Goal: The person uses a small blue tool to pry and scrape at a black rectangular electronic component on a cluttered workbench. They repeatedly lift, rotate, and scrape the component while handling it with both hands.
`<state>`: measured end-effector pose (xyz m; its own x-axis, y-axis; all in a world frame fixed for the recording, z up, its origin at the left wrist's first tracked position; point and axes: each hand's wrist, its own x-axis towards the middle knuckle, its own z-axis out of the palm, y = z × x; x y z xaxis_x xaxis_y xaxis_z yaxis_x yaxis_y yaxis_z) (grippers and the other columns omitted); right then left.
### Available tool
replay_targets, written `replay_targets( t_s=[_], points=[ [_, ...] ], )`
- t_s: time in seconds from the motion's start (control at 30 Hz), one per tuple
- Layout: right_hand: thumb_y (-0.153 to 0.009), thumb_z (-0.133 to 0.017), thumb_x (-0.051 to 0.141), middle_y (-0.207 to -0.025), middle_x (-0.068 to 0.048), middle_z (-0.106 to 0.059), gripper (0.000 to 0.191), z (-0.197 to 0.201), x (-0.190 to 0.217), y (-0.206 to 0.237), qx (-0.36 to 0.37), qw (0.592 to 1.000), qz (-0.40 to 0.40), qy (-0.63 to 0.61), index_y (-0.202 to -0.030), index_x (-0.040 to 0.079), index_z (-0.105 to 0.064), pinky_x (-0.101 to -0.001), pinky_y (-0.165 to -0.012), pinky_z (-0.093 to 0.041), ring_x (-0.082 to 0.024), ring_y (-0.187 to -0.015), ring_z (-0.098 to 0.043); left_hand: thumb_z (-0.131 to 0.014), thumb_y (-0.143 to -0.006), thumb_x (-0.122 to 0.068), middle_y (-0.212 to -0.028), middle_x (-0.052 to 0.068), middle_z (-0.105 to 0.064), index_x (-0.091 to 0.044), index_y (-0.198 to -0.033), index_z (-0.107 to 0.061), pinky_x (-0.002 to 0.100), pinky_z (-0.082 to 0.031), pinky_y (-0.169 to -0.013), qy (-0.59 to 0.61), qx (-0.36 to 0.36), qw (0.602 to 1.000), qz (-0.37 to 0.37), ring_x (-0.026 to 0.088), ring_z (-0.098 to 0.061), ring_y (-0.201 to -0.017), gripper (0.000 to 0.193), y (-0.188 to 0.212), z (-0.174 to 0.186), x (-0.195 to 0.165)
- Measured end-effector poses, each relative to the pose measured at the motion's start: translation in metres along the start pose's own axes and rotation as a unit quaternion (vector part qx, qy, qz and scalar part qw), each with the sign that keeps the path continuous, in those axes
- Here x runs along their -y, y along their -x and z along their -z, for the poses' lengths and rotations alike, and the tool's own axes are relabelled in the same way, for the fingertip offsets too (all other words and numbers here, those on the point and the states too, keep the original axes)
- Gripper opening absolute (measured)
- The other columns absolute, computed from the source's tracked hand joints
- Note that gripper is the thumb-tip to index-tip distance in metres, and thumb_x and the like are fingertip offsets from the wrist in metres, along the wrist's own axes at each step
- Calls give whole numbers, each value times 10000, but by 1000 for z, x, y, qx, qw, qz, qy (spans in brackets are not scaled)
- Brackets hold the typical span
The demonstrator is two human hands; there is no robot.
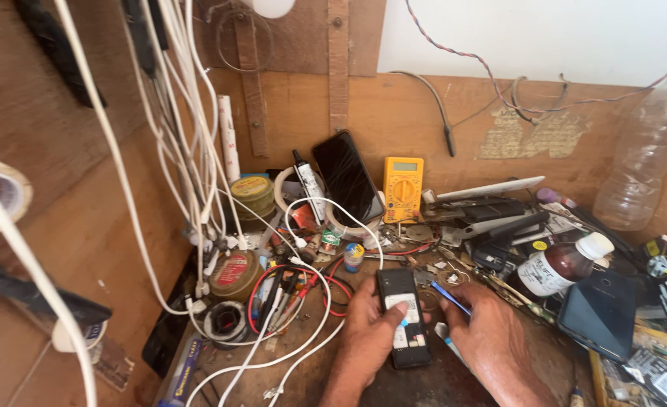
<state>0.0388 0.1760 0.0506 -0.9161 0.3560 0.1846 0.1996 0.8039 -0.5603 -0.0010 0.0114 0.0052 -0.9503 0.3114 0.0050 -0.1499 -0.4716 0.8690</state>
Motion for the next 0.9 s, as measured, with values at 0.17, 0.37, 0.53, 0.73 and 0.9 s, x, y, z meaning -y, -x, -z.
replay_targets(
  t_s=[0.17,0.37,0.53,0.73,0.9],
  points=[
    [-860,-697,231,-1080,-98,-732,228,-9,-6,6,-23,1000,21,-3,-1050,138,-782,-458,-803,-558,-337,-896,-731,-533,-950,83,-997,180,-736,-21,-1343,-477,356,-652,-679,-21,3,1000,-15,263,-776,-827,411,-1,0,1],
    [-860,-723,252,-1051,-107,-711,219,-18,-10,12,-72,997,32,18,-1043,149,-784,-473,-780,-540,-354,-899,-703,-533,-956,75,-1009,190,-739,-25,-1344,-462,356,-657,-697,-5,-4,1000,-14,261,-771,-841,407,1,1,-1],
    [-892,-720,298,-1040,-111,-739,243,-21,-10,13,-75,997,-4,-1,-1075,147,-771,-460,-779,-549,-339,-891,-723,-542,-946,83,-1041,185,-737,-11,-1337,-449,369,-662,-725,-7,-12,1000,-12,273,-779,-899,412,2,0,-5],
    [-995,-641,269,-885,-131,-769,239,-21,-11,16,-140,987,-2,-77,-1127,77,-693,-439,-743,-557,-303,-803,-746,-541,-941,90,-1053,212,-734,-15,-1354,-436,369,-663,-738,-6,-5,1000,-14,280,-779,-909,439,4,0,-6],
    [-1021,-630,199,-878,-125,-752,190,-18,-9,21,-211,969,38,-123,-1110,33,-660,-408,-740,-552,-263,-812,-742,-551,-923,105,-1068,212,-736,2,-1366,-463,385,-660,-771,12,6,999,-29,296,-778,-924,463,5,-1,-7]
  ],
)
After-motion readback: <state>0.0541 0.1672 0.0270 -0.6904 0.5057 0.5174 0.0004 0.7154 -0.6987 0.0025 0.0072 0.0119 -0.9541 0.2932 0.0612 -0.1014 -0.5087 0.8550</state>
